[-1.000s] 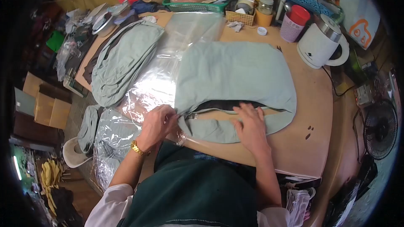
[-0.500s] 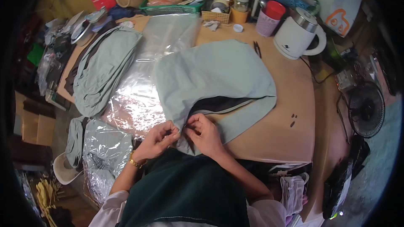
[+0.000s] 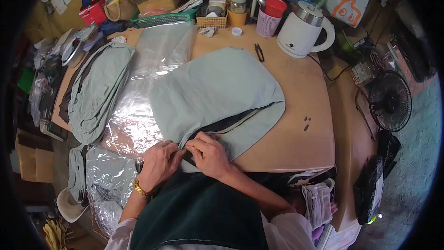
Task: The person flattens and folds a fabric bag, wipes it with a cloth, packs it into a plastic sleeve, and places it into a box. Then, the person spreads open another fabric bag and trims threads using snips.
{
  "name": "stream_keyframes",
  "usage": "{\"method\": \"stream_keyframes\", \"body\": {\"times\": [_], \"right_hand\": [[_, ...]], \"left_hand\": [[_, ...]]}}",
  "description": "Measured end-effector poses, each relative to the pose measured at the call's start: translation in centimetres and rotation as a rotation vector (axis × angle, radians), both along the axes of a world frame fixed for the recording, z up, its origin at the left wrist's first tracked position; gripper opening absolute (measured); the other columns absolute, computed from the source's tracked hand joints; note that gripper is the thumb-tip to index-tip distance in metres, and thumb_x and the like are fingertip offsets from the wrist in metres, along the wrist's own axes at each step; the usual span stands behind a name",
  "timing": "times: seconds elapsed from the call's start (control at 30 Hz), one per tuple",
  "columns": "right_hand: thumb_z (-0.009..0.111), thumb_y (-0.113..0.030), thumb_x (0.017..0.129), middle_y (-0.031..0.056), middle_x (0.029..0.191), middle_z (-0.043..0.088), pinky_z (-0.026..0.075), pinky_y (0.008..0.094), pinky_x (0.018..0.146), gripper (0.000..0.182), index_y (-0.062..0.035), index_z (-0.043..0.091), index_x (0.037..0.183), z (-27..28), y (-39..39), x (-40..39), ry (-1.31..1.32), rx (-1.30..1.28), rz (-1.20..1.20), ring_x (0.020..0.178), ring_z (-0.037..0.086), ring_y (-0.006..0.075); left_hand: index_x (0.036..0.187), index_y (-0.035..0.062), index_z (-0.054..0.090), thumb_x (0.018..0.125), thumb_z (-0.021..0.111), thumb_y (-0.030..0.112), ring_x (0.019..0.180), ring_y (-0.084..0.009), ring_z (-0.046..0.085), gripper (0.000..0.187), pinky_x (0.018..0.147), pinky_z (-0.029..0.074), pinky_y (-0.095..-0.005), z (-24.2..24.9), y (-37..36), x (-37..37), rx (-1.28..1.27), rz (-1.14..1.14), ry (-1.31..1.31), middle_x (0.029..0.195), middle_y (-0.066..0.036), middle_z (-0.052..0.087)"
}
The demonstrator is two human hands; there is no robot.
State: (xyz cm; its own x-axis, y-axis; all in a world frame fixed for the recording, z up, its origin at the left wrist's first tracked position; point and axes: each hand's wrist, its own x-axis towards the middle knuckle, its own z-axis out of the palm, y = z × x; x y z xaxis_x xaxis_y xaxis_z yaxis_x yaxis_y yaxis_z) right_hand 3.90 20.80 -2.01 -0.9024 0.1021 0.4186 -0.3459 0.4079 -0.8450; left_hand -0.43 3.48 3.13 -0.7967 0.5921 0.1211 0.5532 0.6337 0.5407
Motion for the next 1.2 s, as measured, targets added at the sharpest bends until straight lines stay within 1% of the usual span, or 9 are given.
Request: {"method": "stream_keyframes", "body": {"times": [0.33, 0.43, 0.5, 0.6, 0.77, 0.93, 1.07, 1.13, 1.2], "right_hand": [[0.066, -0.002, 0.081, 0.0116, 0.073, 0.057, 0.045, 0.0372, 0.056, 0.005, -0.0056, 0.063, 0.079, 0.5, 16.3, 0.5, 0.133, 0.546, -0.776, 0.063, 0.056, 0.0316], [0.068, -0.005, 0.085, 0.0074, 0.076, 0.062, 0.045, 0.036, 0.053, 0.006, -0.0033, 0.064, 0.081, 3.1, 16.2, 4.8, -0.03, 0.545, -0.735, 0.06, 0.058, 0.0238], [0.068, -0.008, 0.089, 0.0039, 0.08, 0.065, 0.047, 0.0309, 0.055, 0.009, -0.0002, 0.065, 0.087, 4.3, 19.6, 7.7, -0.596, -0.077, -0.234, 0.063, 0.06, 0.013], [0.066, -0.012, 0.092, 0.0031, 0.087, 0.066, 0.049, 0.0254, 0.063, 0.014, 0.0018, 0.067, 0.095, 4.8, 23.6, 6.2, -0.408, 0.025, -0.506, 0.075, 0.061, 0.0075], [0.068, -0.012, 0.089, 0.0054, 0.1, 0.065, 0.048, 0.0256, 0.08, 0.022, 0.0018, 0.064, 0.106, 3.2, 22.3, -4.5, -0.188, -0.141, -0.236, 0.095, 0.061, 0.0112], [0.074, -0.007, 0.082, 0.0057, 0.108, 0.065, 0.049, 0.0303, 0.086, 0.027, -0.0003, 0.065, 0.106, 3.8, 19.9, -9.1, -0.179, 0.108, -0.233, 0.1, 0.06, 0.0135], [0.078, -0.008, 0.076, 0.0105, 0.105, 0.065, 0.049, 0.0317, 0.083, 0.031, -0.0019, 0.065, 0.104, 1.7, 19.5, -9.3, -0.238, 0.367, -0.055, 0.095, 0.062, 0.0219], [0.078, -0.009, 0.075, 0.0129, 0.103, 0.066, 0.05, 0.0333, 0.081, 0.031, -0.0012, 0.065, 0.102, 0.5, 19.4, -9.0, -0.161, 0.48, -0.024, 0.094, 0.063, 0.0277], [0.073, -0.006, 0.078, 0.0137, 0.097, 0.067, 0.051, 0.0344, 0.077, 0.022, -0.0001, 0.064, 0.098, -0.5, 19.3, -8.8, -0.096, 0.546, -0.15, 0.089, 0.062, 0.0325]], "left_hand": [[0.076, 0.0051, 0.06, 0.084, 0.069, 0.017, 0.069, -0.0327, 0.06, 0.017, 0.06, 0.048, -0.0419, 3.5, -4.4, 0.0, -0.146, 0.075, 0.092, 0.074, -0.011, 0.058], [0.077, 0.0049, 0.06, 0.082, 0.071, 0.019, 0.07, -0.0335, 0.059, 0.019, 0.061, 0.047, -0.0415, 3.3, -5.6, -0.3, -0.178, 0.082, 0.098, 0.075, -0.011, 0.059], [0.085, 0.0037, 0.06, 0.08, 0.072, 0.02, 0.075, -0.0328, 0.06, 0.021, 0.067, 0.047, -0.0399, 2.9, -9.1, -2.5, -0.133, 0.041, -0.028, 0.079, -0.012, 0.06], [0.106, 0.0021, 0.06, 0.079, 0.073, 0.02, 0.096, -0.0296, 0.059, 0.035, 0.079, 0.046, -0.0371, 1.6, -9.3, -5.6, 0.201, 0.269, 0.113, 0.098, -0.013, 0.06], [0.13, 0.0043, 0.056, 0.085, 0.071, 0.023, 0.118, -0.0252, 0.055, 0.051, 0.094, 0.044, -0.0358, -2.6, -4.1, -12.6, 0.487, 0.173, 0.052, 0.124, -0.011, 0.06], [0.11, 0.0011, 0.069, 0.087, 0.074, 0.02, 0.095, -0.0139, 0.059, 0.03, 0.086, 0.046, -0.0288, -3.9, -1.5, -15.2, 0.612, 0.201, -0.114, 0.1, -0.008, 0.07], [0.106, 0.0012, 0.069, 0.084, 0.075, 0.016, 0.093, -0.0163, 0.06, 0.026, 0.083, 0.047, -0.0305, -4.3, -1.6, -14.8, 0.584, 0.272, -0.124, 0.098, -0.009, 0.068], [0.097, 0.0003, 0.068, 0.085, 0.073, 0.013, 0.089, -0.0184, 0.061, 0.018, 0.081, 0.047, -0.0297, -2.7, -0.4, -13.3, 0.604, 0.282, 0.278, 0.093, -0.008, 0.065], [0.094, 0.0007, 0.066, 0.084, 0.073, 0.011, 0.088, -0.0204, 0.062, 0.016, 0.081, 0.047, -0.0298, -3.3, -1.0, -13.4, 0.575, 0.24, 0.296, 0.092, -0.009, 0.064]]}}
